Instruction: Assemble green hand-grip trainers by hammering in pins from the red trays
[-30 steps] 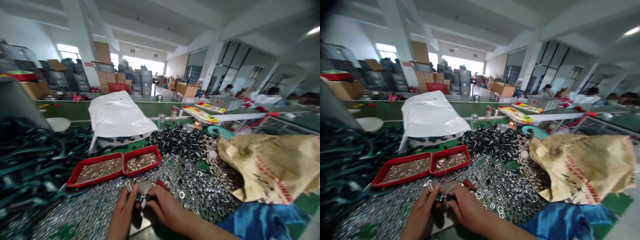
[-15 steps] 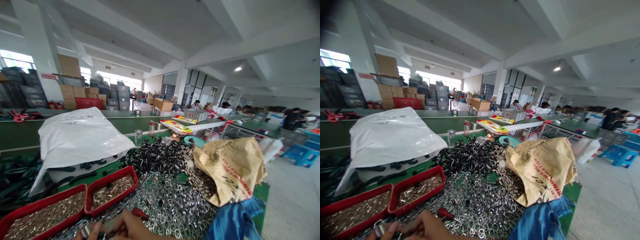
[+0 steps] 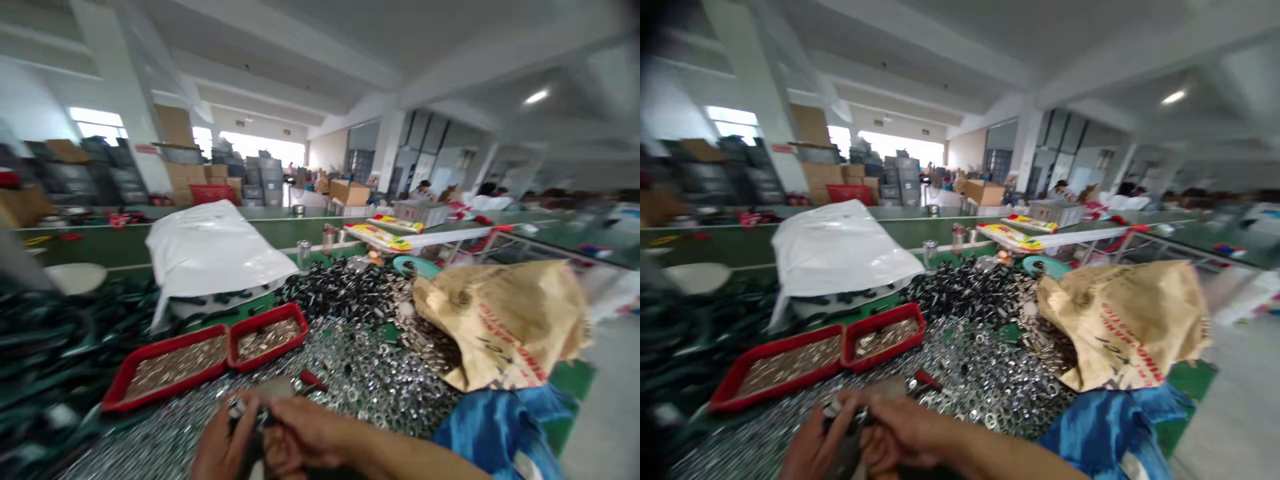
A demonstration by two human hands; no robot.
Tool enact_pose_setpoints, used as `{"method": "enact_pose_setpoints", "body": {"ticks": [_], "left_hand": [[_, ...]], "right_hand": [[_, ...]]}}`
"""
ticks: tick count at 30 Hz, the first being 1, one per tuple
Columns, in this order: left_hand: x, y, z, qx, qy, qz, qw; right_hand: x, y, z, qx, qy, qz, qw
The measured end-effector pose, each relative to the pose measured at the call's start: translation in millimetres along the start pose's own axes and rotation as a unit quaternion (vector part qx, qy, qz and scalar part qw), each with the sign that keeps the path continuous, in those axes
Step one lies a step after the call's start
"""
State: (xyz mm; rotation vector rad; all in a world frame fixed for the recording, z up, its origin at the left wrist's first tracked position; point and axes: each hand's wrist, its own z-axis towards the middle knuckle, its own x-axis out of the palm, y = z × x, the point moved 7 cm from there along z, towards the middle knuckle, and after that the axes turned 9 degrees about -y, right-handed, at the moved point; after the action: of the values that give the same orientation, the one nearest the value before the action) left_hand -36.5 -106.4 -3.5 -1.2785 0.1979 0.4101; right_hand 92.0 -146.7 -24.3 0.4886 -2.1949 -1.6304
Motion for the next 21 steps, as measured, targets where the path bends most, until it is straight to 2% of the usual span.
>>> {"method": "enact_pose_setpoints", "body": {"ticks": [1,2,3,4,6,7,8,9,11,13,14,15,17,18,19,21], "left_hand": [[1.8,0.8,-4.9,-0.019,0.026,-0.041,0.999],[2.6,1.8,-8.1,-0.029,0.033,-0.067,0.997],[3.9,3.4,-9.6,-0.031,0.038,-0.083,0.995],[6.1,6.7,-10.3,-0.036,0.044,-0.09,0.994],[6.8,16.1,-10.6,-0.06,0.037,-0.095,0.993],[6.2,19.3,-11.4,-0.068,0.033,-0.094,0.993],[5.0,20.4,-12.6,-0.07,0.031,-0.092,0.993],[3.8,19.2,-14.2,-0.064,0.033,-0.09,0.993],[2.2,12.2,-17.1,-0.03,0.048,-0.081,0.995],[3.3,5.3,-19.0,0.004,0.071,-0.068,0.995],[4.7,3.7,-19.5,0.009,0.079,-0.064,0.995],[6.6,3.6,-19.6,0.003,0.084,-0.066,0.994],[10.7,5.3,-20.1,-0.034,0.081,-0.092,0.992],[12.3,5.5,-20.5,-0.051,0.073,-0.111,0.99],[13.4,4.2,-21.0,-0.058,0.063,-0.128,0.988],[14.0,-2.8,-21.6,-0.031,0.043,-0.139,0.989]], "right_hand": [[8.1,-5.9,-4.2,0.046,0.048,0.004,0.998],[7.3,-8.2,-5.5,0.061,0.042,-0.016,0.997],[-0.6,-6.5,-3.8,0.041,-0.006,-0.066,0.997],[-9.0,-0.3,-1.6,-0.01,-0.061,-0.139,0.988],[-21.3,16.2,-1.9,-0.13,-0.181,-0.3,0.928],[-21.1,21.1,-4.0,-0.173,-0.211,-0.348,0.897],[-18.4,21.0,-5.2,-0.19,-0.217,-0.368,0.884],[-14.0,15.9,-4.7,-0.179,-0.194,-0.358,0.896],[-0.3,-4.3,-2.0,-0.094,-0.08,-0.278,0.953],[8.2,-17.2,-2.7,-0.023,-0.001,-0.208,0.978],[5.3,-15.8,-2.3,-0.028,-0.013,-0.208,0.978],[-2.0,-9.8,-1.6,-0.059,-0.061,-0.231,0.969],[-19.1,6.4,-4.0,-0.137,-0.182,-0.278,0.933],[-23.1,9.5,-5.0,-0.152,-0.204,-0.275,0.927],[-23.0,6.9,-4.1,-0.139,-0.187,-0.25,0.94],[-13.6,-8.0,-1.6,-0.059,-0.081,-0.167,0.981]]}}
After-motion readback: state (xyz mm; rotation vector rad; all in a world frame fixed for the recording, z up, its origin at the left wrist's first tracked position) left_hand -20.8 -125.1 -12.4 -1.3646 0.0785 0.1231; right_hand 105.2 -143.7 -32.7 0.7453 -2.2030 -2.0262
